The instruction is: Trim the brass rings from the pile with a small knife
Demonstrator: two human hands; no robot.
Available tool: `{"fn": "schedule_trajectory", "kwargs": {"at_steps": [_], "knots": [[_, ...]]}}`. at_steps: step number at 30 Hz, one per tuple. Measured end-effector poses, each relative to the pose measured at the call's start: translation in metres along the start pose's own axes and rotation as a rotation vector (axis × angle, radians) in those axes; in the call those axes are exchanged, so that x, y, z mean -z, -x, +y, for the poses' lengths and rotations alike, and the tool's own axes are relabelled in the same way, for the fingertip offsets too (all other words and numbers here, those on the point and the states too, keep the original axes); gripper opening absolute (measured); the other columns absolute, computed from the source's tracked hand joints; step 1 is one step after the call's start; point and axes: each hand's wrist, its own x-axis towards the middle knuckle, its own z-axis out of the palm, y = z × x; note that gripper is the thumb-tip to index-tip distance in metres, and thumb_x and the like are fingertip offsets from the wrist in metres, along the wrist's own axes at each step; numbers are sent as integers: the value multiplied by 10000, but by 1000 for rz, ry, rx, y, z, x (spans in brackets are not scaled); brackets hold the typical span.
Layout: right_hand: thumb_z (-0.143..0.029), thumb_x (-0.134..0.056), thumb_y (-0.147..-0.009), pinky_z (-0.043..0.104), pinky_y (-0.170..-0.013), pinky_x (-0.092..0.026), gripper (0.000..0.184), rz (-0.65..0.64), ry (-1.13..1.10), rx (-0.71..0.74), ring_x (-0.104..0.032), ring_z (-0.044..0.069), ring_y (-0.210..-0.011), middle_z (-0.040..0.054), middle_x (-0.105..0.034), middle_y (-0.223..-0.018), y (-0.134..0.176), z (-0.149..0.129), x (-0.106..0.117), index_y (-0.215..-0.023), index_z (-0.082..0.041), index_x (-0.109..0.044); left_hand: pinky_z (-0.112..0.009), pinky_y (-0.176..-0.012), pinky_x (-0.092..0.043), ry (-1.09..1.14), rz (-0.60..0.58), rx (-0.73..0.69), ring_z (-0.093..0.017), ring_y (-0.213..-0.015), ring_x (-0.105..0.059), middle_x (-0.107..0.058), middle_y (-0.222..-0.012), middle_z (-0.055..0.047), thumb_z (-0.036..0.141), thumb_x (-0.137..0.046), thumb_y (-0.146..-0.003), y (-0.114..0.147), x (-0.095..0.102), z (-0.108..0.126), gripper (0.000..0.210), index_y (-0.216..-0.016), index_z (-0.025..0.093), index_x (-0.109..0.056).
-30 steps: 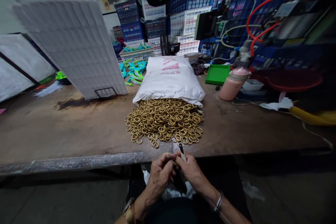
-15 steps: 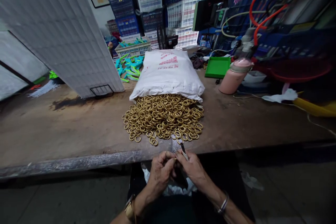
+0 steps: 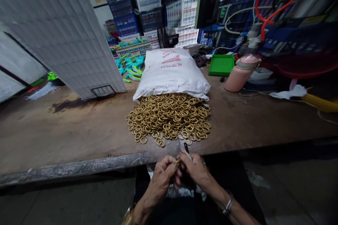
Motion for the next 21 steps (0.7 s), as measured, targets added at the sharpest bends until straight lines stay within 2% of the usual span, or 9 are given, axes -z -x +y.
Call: {"fn": "schedule_trajectory", "kwargs": {"at_steps": [3,6,10,14,17,21], "knots": [[-327,-349,-791,208,-526,-342,247,34,201,96,-461,110,-525,-25,-478,-533,2,-1,2,-606,-190,-439,-167,-380,-370,24,42,-13,-55,-415,-453,-539,-605,16,450,-586,-707,0,-1,0,321,-740,152,-472],[-181,-360,-725,201,-538,-337,118,-75,346,162,-499,116,-554,-17,-538,-576,7,-3,1,-651,-200,-450,-171,-384,-374,6,75,-34,-56,-411,-455,-541,-600,18,465,-583,-703,-1,-3,1,333,-730,156,-461],[-90,-361,-647,199,-545,-325,184,-106,514,179,-544,126,-597,1,-596,-638,10,-7,-2,-729,-199,-484,-174,-386,-367,-45,121,-48,-54,-390,-444,-526,-560,34,491,-581,-688,-1,-5,3,353,-705,164,-449],[-64,-362,-656,217,-531,-291,230,-47,711,168,-560,139,-599,12,-610,-639,9,-10,3,-781,-193,-505,-167,-379,-348,-95,132,-67,-41,-368,-408,-500,-528,48,477,-563,-711,8,-9,9,339,-664,166,-435],[-45,-364,-661,233,-523,-268,267,50,832,104,-568,152,-598,25,-620,-641,5,-8,17,-832,-181,-517,-173,-391,-362,-99,48,-59,-48,-380,-427,-522,-532,29,434,-556,-740,18,-13,16,303,-672,157,-453],[-46,-367,-686,242,-533,-261,274,232,871,124,-570,155,-608,32,-632,-686,-3,-3,35,-870,-183,-516,-193,-397,-403,23,-70,-21,-80,-420,-492,-571,-581,-13,421,-575,-733,19,-17,14,294,-681,151,-472]]}}
